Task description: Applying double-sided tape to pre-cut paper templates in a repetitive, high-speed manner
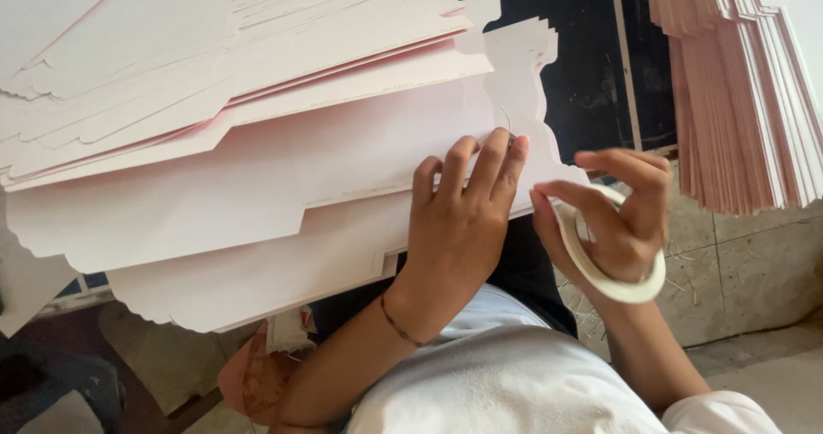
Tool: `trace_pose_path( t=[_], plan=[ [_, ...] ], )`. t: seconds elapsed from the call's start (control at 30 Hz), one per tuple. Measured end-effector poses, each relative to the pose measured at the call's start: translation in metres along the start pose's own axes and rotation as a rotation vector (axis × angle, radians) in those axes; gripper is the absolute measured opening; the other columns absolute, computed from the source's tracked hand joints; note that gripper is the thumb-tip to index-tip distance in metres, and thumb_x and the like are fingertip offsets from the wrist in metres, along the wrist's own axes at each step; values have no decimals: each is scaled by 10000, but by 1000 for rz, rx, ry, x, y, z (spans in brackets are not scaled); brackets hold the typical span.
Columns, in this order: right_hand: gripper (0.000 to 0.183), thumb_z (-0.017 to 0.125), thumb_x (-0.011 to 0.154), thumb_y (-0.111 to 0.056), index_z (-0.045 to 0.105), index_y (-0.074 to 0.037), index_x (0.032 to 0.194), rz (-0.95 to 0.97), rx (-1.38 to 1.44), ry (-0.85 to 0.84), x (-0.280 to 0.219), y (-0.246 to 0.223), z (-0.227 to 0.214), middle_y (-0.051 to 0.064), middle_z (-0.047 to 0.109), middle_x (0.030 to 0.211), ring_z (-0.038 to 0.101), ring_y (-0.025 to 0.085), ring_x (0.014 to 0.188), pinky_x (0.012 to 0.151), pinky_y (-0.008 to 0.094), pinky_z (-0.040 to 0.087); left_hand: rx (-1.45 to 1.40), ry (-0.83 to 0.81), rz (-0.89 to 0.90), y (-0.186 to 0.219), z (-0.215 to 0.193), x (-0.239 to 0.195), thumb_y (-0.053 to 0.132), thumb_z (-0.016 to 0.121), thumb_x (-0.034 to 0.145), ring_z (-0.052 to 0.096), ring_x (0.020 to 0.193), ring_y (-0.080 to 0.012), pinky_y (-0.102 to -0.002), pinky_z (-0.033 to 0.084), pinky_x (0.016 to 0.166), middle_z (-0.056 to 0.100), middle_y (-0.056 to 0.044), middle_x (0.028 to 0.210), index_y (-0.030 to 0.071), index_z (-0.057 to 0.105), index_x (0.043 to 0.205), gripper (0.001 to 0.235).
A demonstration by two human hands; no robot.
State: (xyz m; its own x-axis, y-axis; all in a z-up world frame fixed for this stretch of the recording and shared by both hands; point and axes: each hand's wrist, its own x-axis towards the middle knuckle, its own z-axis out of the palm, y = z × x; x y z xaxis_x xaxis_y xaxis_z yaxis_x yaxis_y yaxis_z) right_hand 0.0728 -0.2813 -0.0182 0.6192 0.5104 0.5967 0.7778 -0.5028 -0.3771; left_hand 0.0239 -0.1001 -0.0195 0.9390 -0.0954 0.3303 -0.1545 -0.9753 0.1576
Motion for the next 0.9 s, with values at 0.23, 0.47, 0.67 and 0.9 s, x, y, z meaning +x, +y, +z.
trace_pose_path(
  t=[0.23, 0.47, 0.67, 0.9],
  plan=[
    [179, 841, 1020, -40, 802, -14, 1193, 368, 297, -117, 24, -48, 1, 172, 481, 1379, 614, 230, 1107, 1014, 318, 610, -373, 35, -119, -63, -40, -29, -229, 520, 1006, 637, 1310, -380, -495, 543, 1188, 603, -202, 1424, 146, 586, 1593, 699],
    [137, 770, 1002, -188, 831, -88, 1075, 283, 543, -474, 38, -83, 46, 137, 549, 1335, 632, 237, 1069, 940, 354, 574, -306, -151, -424, -94, -66, -71, 241, 907, 928, 536, 1280, -281, -535, 489, 977, 498, -57, 1505, 278, 519, 1639, 810],
    [110, 772, 1002, -127, 791, -41, 1068, 207, 413, -467, 37, -90, 55, 163, 565, 1302, 630, 279, 1042, 878, 386, 583, -358, -146, -451, -93, -62, -80, 320, 926, 921, 524, 1317, -292, -548, 441, 1053, 465, -52, 1565, 323, 487, 1654, 854],
    [105, 875, 945, -47, 808, -12, 1017, 304, 343, -297, 29, -70, 24, 196, 520, 1363, 690, 248, 1017, 902, 332, 642, -337, -183, -456, -96, -62, -75, 389, 982, 809, 487, 1266, -306, -567, 425, 1022, 450, -67, 1504, 338, 524, 1640, 951]
  ],
)
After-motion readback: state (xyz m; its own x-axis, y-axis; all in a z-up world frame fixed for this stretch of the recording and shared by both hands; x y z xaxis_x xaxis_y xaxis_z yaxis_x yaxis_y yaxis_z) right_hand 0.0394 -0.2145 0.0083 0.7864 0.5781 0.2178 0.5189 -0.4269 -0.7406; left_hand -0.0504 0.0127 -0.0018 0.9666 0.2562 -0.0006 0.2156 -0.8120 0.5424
